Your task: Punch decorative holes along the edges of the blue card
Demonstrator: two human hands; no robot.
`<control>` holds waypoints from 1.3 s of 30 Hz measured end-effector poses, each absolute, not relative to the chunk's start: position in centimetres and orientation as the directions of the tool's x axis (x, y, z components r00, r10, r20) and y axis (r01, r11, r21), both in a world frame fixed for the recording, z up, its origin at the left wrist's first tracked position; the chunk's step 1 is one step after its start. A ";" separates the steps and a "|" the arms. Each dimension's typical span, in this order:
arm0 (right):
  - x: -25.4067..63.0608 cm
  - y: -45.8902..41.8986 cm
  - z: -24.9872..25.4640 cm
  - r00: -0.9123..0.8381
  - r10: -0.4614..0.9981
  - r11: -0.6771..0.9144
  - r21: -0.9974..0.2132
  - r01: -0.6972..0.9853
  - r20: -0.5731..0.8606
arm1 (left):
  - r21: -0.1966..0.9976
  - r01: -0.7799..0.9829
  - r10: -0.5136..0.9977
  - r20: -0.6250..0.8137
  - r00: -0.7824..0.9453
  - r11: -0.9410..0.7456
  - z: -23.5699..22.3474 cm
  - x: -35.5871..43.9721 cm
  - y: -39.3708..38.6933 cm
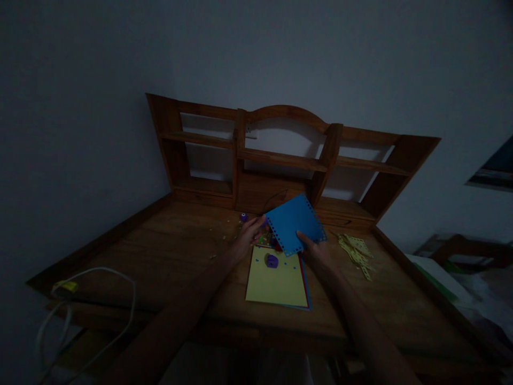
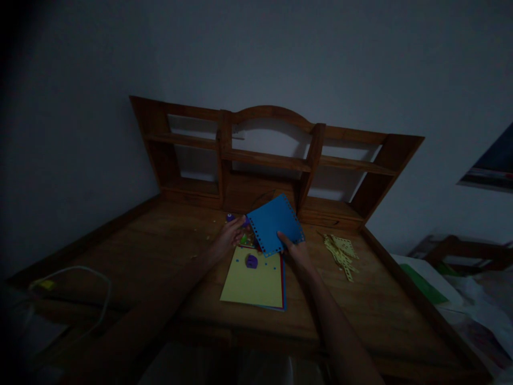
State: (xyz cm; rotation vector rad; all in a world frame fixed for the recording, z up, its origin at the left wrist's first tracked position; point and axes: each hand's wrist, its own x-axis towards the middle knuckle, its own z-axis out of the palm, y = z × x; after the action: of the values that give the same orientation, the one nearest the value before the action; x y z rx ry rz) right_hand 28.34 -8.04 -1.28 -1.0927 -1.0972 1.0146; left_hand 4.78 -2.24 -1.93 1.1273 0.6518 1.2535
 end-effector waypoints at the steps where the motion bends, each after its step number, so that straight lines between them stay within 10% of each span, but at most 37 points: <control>1: 28.3 -8.0 -1.3 0.166 0.975 0.163 -0.984 -0.072 0.149 | 0.914 -0.399 0.951 0.186 0.245 -0.076 -1.9 4.8 -2.3; 39: 27.5 -8.2 -1.0 0.153 0.982 0.146 -0.960 -0.237 0.111 | 0.915 -0.396 0.948 0.190 0.255 -0.077 -2.5 4.9 -1.8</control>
State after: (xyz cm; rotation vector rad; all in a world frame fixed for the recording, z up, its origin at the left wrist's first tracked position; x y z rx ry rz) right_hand 27.50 -8.16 -1.01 -0.9952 -0.9863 1.1231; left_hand 4.91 -1.78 -2.46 1.1364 0.6423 1.2480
